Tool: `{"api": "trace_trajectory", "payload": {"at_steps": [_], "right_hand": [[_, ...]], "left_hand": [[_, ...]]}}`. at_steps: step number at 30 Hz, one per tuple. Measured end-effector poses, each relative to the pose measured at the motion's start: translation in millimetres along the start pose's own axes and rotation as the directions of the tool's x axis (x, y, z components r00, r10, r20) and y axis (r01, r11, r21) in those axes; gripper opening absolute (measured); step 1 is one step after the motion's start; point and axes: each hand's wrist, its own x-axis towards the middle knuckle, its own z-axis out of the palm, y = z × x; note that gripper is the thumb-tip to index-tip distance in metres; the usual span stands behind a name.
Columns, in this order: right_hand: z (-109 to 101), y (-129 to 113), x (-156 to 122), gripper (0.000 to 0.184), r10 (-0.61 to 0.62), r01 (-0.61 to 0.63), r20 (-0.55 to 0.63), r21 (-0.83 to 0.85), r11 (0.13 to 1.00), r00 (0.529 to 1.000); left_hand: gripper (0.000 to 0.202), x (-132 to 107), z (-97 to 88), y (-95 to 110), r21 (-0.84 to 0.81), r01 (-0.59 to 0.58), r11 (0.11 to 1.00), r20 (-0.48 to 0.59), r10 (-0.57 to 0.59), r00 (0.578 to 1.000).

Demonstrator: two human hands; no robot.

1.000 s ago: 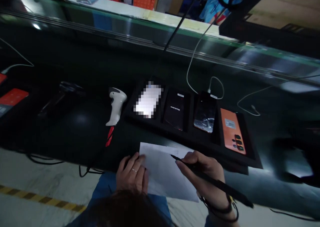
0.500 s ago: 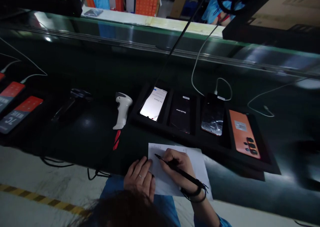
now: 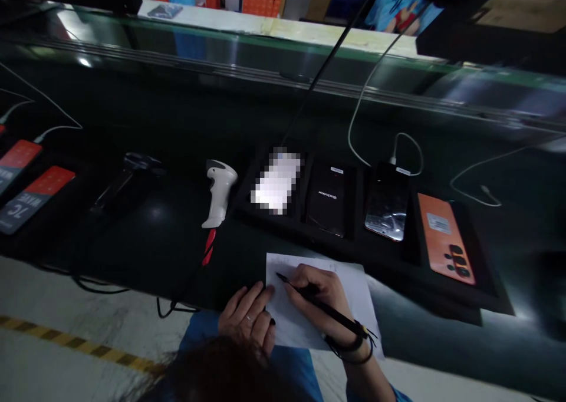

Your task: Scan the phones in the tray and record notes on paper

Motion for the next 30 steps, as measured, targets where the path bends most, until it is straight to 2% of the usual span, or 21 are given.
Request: {"api": "trace_trajectory", "payload": {"at_steps": [15,21,26,30], "right_hand": [[-0.9,-3.6,2.5,0.027,-0.005,0.006,-0.004,0.035,0.999,1.0],[-1.3,-1.3,0.8,0.029,0.014,-0.015,0.014,0.056,0.998,1.0],[-0.8,2.1,1.3,0.025,0.048,-0.044,-0.059,0.06,0.997,0.997],[-1.5,2.1,1.2,0.027,0.036,-0.034,-0.02,0.118,0.992,0.999]], "left_hand": [[0.012,-0.5,5.5,2.8,-0.001,0.022,1.0,-0.042,-0.022,0.999],[0.022,3.0,9.9,9.8,-0.081,0.137,0.987,-0.114,-0.145,0.983],[0.029,12.7,4.4,10.6,-0.067,0.136,0.988,-0.157,-0.145,0.977],[0.017,9.8,2.2,5.2,-0.002,0.048,0.999,-0.088,-0.048,0.995]]}}
